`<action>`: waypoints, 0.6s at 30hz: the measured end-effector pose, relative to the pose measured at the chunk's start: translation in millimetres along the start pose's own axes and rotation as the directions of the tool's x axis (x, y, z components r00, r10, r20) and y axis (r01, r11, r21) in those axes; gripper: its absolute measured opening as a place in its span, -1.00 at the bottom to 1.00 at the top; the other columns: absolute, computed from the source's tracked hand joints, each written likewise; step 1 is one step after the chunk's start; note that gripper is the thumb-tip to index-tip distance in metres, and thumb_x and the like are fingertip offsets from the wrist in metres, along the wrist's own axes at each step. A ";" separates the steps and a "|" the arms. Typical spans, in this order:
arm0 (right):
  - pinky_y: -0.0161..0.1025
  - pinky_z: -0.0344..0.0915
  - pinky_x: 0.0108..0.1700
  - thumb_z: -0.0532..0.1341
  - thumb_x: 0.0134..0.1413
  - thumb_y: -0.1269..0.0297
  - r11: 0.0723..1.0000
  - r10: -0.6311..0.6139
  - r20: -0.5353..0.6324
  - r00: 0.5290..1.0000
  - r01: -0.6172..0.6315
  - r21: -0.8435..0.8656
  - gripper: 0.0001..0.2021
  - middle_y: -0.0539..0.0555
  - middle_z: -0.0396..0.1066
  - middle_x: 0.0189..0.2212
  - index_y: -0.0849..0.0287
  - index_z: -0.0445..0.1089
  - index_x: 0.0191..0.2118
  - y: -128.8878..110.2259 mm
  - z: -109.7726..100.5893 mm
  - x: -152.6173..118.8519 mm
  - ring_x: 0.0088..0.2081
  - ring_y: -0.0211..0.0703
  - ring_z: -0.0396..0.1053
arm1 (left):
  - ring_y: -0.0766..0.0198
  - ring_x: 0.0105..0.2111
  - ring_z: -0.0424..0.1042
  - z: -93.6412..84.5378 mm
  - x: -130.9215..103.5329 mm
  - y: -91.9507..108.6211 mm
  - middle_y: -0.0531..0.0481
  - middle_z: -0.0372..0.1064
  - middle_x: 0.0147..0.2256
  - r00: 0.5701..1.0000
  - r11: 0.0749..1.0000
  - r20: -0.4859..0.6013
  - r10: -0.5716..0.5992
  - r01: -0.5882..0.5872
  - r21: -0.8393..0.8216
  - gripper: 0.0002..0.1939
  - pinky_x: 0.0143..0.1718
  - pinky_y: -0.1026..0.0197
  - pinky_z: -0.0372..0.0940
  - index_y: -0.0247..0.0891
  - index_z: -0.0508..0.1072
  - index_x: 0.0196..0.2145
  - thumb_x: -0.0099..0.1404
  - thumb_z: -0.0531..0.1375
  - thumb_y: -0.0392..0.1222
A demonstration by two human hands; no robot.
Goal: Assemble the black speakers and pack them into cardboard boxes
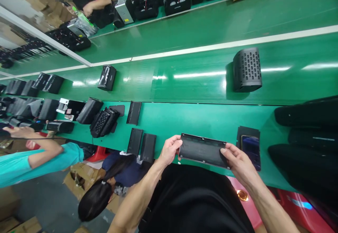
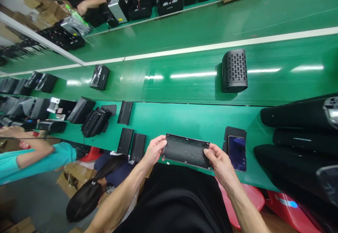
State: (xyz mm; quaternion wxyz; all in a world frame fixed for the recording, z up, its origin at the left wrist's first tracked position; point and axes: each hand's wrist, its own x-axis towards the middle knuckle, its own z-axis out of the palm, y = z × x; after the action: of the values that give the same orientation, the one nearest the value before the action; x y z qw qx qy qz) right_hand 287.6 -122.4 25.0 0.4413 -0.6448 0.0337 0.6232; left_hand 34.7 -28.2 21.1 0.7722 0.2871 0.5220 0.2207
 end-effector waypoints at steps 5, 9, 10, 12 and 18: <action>-0.32 0.29 -0.45 0.64 -0.37 -0.01 1.000 -0.006 0.013 1.000 0.006 -0.010 -0.42 -0.08 0.49 -0.48 0.07 0.42 -0.24 -3.7 3.9 -2.6 -0.49 -0.23 0.38 | 0.40 -0.70 0.28 0.1 2.1 -1.0 0.13 0.36 -0.52 1.000 1.000 -0.011 0.005 -0.005 0.004 -0.50 -0.77 0.34 0.17 -0.30 0.50 -0.16 0.14 0.40 0.17; -0.29 0.29 -0.47 0.60 -0.29 -0.05 0.998 -0.053 0.035 0.998 0.054 -0.042 -0.46 -0.07 0.49 -0.50 0.05 0.40 -0.24 -0.9 2.7 -0.8 -0.52 -0.19 0.39 | 0.41 -0.70 0.27 -0.8 3.2 -0.4 0.13 0.35 -0.51 1.000 1.000 -0.013 0.004 -0.003 0.029 -0.48 -0.76 0.35 0.14 -0.30 0.52 -0.12 0.15 0.38 0.18; -0.28 0.29 -0.46 0.60 -0.29 -0.06 0.997 -0.061 0.029 0.998 0.063 -0.049 -0.45 -0.08 0.50 -0.50 0.05 0.39 -0.24 0.0 2.5 -0.1 -0.52 -0.18 0.39 | 0.41 -0.70 0.25 -0.5 3.4 0.1 0.13 0.34 -0.52 1.000 1.000 -0.016 -0.001 0.001 0.028 -0.48 -0.75 0.34 0.13 -0.30 0.52 -0.13 0.15 0.38 0.19; -0.27 0.31 -0.43 0.61 -0.34 -0.05 0.997 -0.067 0.005 0.998 0.067 -0.047 -0.42 -0.08 0.50 -0.50 0.04 0.38 -0.23 1.6 2.5 1.5 -0.51 -0.18 0.41 | 0.42 -0.68 0.25 1.4 4.1 0.5 0.15 0.31 -0.53 0.999 1.000 -0.031 -0.008 0.008 -0.006 -0.48 -0.70 0.35 0.16 -0.28 0.50 -0.17 0.14 0.40 0.20; -0.29 0.24 -0.52 0.62 -0.40 -0.10 0.993 -0.102 -0.045 0.994 0.099 -0.062 -0.39 -0.09 0.47 -0.58 0.05 0.36 -0.27 7.1 6.3 7.9 -0.59 -0.22 0.32 | 0.42 -0.47 0.36 15.2 8.5 -6.8 0.14 0.37 -0.43 0.991 0.981 -0.134 -0.008 -0.018 -0.192 -0.41 -0.40 0.38 0.33 -0.23 0.39 -0.28 0.01 0.51 0.24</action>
State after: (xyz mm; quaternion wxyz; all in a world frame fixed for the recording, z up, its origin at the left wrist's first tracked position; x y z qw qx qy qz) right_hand 280.2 -118.9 15.8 0.4517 -0.6734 -0.0067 0.5852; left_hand 52.2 -31.0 15.1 0.7589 0.1970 0.5482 0.2910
